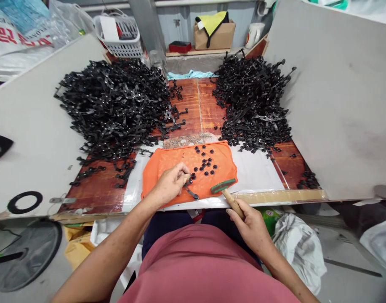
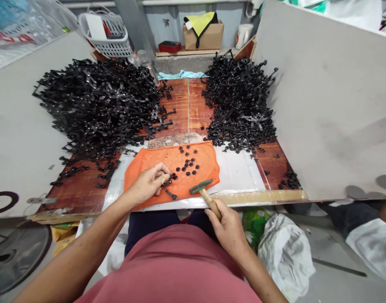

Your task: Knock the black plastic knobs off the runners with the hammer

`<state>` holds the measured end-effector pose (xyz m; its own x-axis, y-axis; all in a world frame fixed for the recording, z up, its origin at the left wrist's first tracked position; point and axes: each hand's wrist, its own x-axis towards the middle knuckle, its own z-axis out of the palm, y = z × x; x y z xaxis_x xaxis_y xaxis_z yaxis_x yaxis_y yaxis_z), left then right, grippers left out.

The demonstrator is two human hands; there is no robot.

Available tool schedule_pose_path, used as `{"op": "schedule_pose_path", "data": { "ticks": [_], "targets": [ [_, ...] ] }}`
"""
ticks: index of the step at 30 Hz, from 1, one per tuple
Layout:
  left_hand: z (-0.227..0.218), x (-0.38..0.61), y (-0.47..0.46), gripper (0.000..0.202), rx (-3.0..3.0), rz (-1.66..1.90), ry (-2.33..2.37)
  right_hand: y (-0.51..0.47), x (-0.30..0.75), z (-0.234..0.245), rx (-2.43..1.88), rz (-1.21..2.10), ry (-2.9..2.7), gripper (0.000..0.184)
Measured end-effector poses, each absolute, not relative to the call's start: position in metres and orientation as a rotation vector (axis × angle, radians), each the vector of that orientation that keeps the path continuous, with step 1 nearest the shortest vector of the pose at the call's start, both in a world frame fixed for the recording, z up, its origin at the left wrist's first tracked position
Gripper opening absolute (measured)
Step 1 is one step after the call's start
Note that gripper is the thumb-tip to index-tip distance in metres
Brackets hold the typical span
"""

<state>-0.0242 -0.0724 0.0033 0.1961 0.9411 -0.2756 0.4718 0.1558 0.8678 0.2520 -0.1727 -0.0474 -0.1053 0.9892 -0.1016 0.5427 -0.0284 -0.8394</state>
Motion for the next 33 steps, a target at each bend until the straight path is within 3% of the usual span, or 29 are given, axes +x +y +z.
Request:
{"op": "schedule_pose_path", "data": {
  "ticks": [14, 23, 33],
  "targets": [
    [0.002, -0.026, -0.074, 0.013, 1.566, 0.593, 1.443, -0.17, 0.254, -0.034, -1.602, 0.952, -1.843, 0.026],
    [0.009, -0.026, -0.068, 0.01, 1.662, 0.532, 1.453, -0.133, 0.235, 0.019, -1.469, 0.459, -2.122, 0.049],
    [0.001, -0.034, -0.067, 0.013, 1.613, 0.527, 1.392, -0.131, 0.216, 0.006, -1.505, 0.378, -2.229, 0.054]
  ]
}}
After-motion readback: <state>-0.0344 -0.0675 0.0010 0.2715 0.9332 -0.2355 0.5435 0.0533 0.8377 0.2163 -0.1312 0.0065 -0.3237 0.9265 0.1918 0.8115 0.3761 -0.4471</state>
